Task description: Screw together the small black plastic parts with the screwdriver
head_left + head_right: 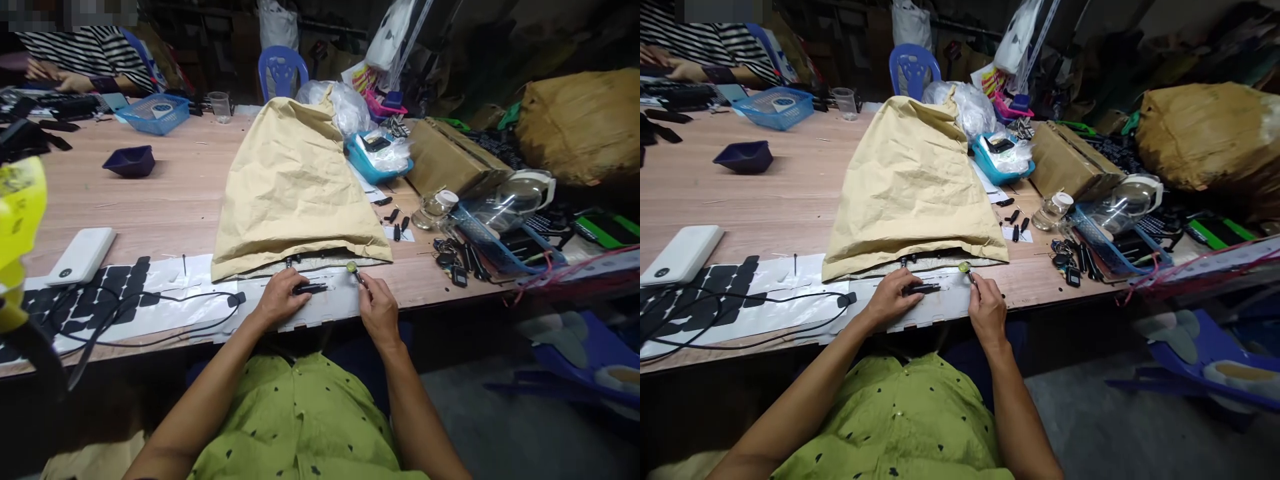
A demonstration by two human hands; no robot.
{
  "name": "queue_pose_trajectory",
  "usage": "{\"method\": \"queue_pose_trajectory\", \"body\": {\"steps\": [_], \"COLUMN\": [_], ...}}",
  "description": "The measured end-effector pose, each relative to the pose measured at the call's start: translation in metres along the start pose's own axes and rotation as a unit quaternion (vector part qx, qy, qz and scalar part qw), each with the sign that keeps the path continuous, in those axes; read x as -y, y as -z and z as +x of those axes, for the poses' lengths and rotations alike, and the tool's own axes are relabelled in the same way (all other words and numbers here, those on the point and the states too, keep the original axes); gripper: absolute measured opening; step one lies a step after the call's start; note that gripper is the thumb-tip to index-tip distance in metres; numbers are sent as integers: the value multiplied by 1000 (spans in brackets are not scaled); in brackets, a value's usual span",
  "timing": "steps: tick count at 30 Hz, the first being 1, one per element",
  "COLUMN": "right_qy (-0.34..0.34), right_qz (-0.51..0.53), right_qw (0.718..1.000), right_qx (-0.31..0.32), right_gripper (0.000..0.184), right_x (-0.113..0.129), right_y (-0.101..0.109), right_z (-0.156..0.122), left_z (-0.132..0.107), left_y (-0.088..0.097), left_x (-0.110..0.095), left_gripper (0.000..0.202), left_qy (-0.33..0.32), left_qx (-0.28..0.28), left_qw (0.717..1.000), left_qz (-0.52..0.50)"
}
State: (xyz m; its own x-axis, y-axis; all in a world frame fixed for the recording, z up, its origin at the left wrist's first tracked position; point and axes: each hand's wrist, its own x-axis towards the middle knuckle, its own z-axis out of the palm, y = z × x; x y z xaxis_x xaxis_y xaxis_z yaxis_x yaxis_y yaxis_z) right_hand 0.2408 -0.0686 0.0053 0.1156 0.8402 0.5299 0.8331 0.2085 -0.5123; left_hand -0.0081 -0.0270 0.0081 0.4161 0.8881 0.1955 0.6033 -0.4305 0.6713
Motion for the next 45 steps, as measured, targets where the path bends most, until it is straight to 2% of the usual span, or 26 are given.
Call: {"method": "queue_pose_trajectory", "body": {"steps": [5,11,15,23,33,36,39,45], "right_qy": [-18,-10,4,57,69,73,49,39], "right_qz": [110,169,171,146,149,147,110,-71], "right_qw": [993,982,980,983,980,979,988,995], "right_qx": [38,82,101,92,116,121,101,52], "right_gripper": [29,28,29,30,32,32,32,32], "right_x": [25,43,50,60,73,71,61,24], "right_y": [12,16,16,10,5,4,5,0], "right_z": [-9,-17,-17,-17,-15,-15,-10,7], "left_z": [-1,-1,0,0,1,1,2,1], "left_y": [4,6,5,5,5,5,4,5], "left_x": [-2,-5,-5,-6,-11,-12,-12,-12], "left_gripper": [14,16,17,17,11,9,12,13], "left_qy": [0,10,15,15,18,21,27,27], "left_qx": [1,11,8,3,1,3,0,10], "left_qw": [1000,1000,1000,1000,1000,1000,999,1000], "left_qz": [4,4,-1,-8,-18,-20,-19,-1]}}
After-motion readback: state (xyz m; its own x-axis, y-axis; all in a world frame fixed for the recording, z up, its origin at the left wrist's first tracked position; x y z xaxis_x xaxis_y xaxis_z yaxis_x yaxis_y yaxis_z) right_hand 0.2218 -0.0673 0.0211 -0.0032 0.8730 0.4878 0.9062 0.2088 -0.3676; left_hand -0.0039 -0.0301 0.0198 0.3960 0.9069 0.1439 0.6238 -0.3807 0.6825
